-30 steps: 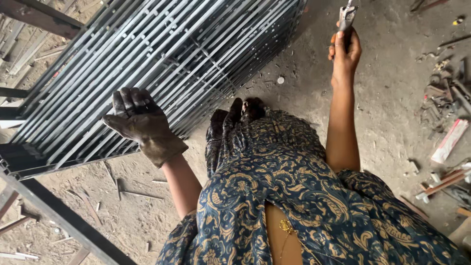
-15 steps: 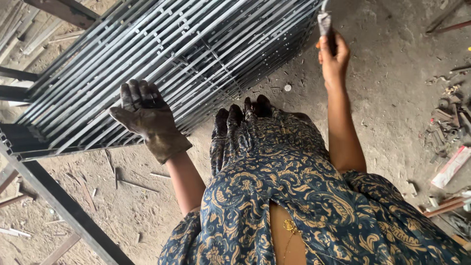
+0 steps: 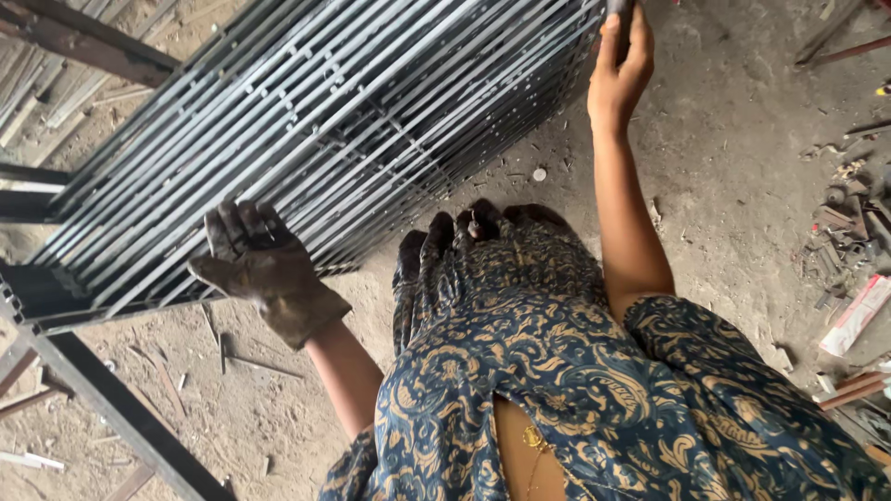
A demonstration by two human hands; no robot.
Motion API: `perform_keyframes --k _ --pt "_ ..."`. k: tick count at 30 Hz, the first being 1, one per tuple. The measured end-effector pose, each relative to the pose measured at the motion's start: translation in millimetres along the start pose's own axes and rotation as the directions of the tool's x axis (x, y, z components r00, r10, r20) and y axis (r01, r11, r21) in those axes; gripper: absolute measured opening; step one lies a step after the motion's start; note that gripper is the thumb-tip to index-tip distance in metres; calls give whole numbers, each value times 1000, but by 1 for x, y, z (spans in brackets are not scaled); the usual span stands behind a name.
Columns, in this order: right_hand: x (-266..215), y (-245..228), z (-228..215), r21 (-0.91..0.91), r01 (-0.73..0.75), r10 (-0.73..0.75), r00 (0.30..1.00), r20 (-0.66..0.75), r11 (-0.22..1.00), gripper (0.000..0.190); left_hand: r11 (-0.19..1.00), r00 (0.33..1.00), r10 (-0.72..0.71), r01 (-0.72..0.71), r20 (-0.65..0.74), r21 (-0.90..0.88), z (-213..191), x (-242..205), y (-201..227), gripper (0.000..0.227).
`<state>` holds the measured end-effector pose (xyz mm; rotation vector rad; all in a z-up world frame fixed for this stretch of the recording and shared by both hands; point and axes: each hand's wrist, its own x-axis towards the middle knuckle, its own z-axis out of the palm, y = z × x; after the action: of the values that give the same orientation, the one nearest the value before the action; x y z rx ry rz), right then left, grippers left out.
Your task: The person puts on a glove, picks up a paint roller, and paints a metal frame with white paint. They squat and sit on the floor while painting the frame.
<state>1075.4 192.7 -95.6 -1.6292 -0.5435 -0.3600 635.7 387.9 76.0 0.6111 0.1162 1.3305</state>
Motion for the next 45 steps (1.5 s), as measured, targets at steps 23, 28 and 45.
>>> perform_keyframes --k 23,28,45 --pt "30 -63 64 357 -640 243 656 715 680 33 973 853 185 -90 -488 212 -37 -9 15 72" --pt "64 -51 43 248 -501 255 733 630 829 37 970 901 235 -194 -364 147 -47 -27 25 63" --pt "13 -73 47 234 -494 197 672 714 838 37 994 865 91 -46 -494 103 -18 7 6 62"
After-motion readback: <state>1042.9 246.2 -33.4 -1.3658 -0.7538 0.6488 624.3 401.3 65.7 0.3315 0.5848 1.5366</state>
